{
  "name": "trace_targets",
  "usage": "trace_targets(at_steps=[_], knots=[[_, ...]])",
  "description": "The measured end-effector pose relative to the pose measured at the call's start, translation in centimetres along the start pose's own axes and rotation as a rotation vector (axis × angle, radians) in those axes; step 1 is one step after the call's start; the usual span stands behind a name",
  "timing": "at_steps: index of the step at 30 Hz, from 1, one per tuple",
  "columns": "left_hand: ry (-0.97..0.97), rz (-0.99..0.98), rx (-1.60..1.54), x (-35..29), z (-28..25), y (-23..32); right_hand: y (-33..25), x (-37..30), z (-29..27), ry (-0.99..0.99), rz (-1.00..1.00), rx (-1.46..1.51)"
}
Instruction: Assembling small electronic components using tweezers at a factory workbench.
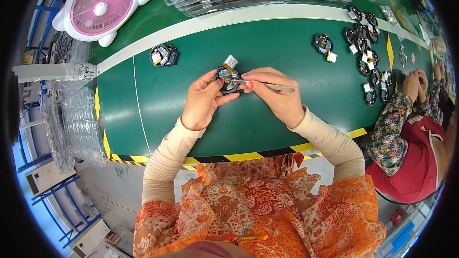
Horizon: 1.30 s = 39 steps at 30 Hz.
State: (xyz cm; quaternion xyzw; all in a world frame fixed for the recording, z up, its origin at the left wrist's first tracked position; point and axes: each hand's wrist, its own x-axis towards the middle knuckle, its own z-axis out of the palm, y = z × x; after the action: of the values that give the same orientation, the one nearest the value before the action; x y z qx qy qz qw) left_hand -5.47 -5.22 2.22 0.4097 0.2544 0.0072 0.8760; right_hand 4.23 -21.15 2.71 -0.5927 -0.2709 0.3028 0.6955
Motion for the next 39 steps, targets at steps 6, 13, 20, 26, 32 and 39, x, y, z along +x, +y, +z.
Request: trace_targets(at_steps=[6,13,20,26,32,39], knots=[[0.012,0.028,0.001,-0.05,0.09,0.04,-0.06,-0.28,-0.01,-0.072,-0.097,-0.087],[0.042,0.02,0.004,-0.07,0.27,0.02,0.34,-0.59,0.49,-0.058,-0.237,-0.287],[0.018,0.029,-0.005,-0.03,0.17,-0.18,0.05,-0.4,0.54,-0.088,-0.257,-0.37],[0.0,0.024,0.034,-0.05,0.11,-0.25,-0.28,0.01,0.35,-0.01,0.071,0.043],[-0.025,0.011,0.001,-0.05,0.05,0.01,-0.47,0.3,-0.38,-0.016,0.237,0.181],[-0.03,0.033,-0.045,0.0,0.09,-0.12,0.0,0.06,0.21,0.027,0.115,0.199]])
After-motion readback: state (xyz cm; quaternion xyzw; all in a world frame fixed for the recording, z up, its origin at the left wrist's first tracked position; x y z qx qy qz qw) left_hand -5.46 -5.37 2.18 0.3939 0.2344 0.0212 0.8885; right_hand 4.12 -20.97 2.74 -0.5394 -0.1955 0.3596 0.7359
